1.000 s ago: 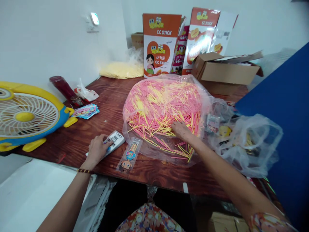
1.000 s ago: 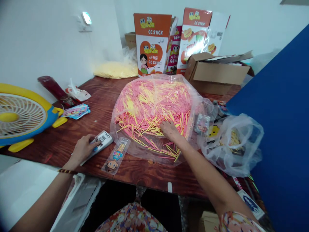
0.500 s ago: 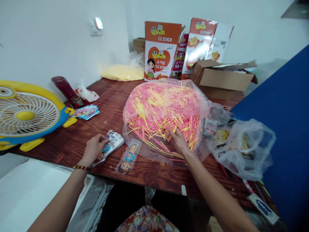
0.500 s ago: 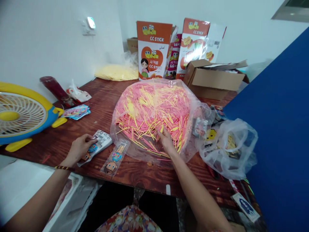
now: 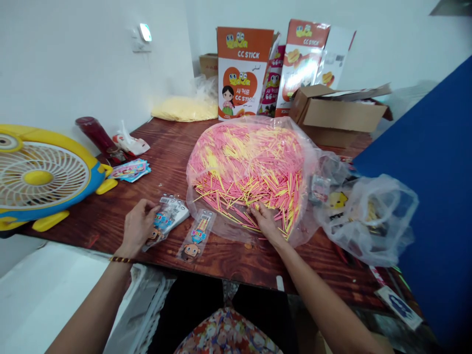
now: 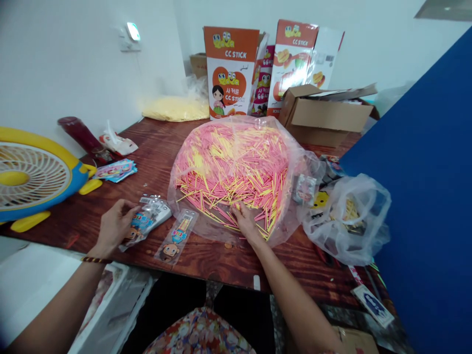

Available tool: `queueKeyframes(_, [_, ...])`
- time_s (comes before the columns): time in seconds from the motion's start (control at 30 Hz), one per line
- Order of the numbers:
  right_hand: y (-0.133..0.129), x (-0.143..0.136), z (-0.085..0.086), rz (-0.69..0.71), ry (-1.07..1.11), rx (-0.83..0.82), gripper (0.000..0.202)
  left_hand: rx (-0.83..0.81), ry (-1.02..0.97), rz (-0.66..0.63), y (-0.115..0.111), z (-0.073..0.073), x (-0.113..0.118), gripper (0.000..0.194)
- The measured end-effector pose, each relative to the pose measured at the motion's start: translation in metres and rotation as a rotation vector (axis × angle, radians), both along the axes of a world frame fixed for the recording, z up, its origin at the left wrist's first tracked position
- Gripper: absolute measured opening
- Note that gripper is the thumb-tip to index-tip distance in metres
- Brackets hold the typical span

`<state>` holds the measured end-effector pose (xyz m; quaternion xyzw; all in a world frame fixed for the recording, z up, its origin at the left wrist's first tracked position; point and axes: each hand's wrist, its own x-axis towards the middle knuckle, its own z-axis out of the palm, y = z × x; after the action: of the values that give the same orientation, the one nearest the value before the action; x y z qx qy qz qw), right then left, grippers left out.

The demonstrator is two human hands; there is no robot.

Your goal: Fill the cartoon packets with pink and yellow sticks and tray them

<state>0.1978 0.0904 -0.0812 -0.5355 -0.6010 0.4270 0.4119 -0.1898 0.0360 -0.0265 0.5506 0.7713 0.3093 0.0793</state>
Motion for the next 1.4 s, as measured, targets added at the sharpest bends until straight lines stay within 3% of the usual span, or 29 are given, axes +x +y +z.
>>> queueKeyframes(0.13, [-0.005, -0.001, 0.001, -0.037, 0.027, 0.008, 0.028, 0.170, -0.333, 0.014, -0.008, 0.021, 0.009, 0.031])
queueKeyframes(0.27, [-0.008, -0.002, 0.003, -0.122, 0.053, -0.016, 0.033, 0.144, -0.784, -0.057, -0.019, 0.039, 0.048, 0.039])
queueKeyframes(0.4, [-0.009, -0.006, 0.012, -0.169, 0.303, -0.069, 0.041, -0.045, -0.973, -0.254, -0.028, 0.033, 0.108, 0.034])
queueKeyframes(0.5, [-0.016, -0.007, 0.030, -0.063, 0.416, -0.118, 0.037, -0.125, -1.129, -0.337, -0.032, 0.020, 0.149, 0.031])
queueKeyframes(0.6, [-0.028, -0.006, 0.054, 0.071, 0.305, -0.101, 0.035, -0.164, -1.076, -0.422, -0.032, 0.010, 0.173, 0.028])
queueKeyframes(0.77, [-0.044, -0.005, 0.091, 0.272, -0.154, 0.147, 0.027, -0.177, -0.888, -0.501, -0.031, 0.010, 0.180, 0.023])
queueKeyframes(0.9, [-0.049, -0.013, 0.098, 0.391, -0.403, 0.264, 0.025, -0.207, -0.792, -0.523, -0.032, 0.016, 0.178, 0.021])
queueKeyframes(1.03, [-0.051, -0.016, 0.097, 0.454, -0.472, 0.230, 0.027, -0.256, -0.723, -0.557, -0.036, 0.021, 0.176, 0.020])
queueKeyframes(1.17, [-0.050, -0.013, 0.096, 0.449, -0.378, 0.174, 0.024, -0.314, -0.740, -0.590, -0.040, 0.023, 0.173, 0.027])
queueKeyframes(1.23, [-0.048, -0.012, 0.096, 0.389, -0.233, 0.132, 0.022, -0.287, -0.734, -0.602, -0.042, 0.022, 0.171, 0.029])
queueKeyframes(1.4, [-0.050, -0.025, 0.102, 0.073, 0.527, 0.010, 0.016, -0.090, -0.684, -0.618, -0.050, 0.016, 0.169, 0.022])
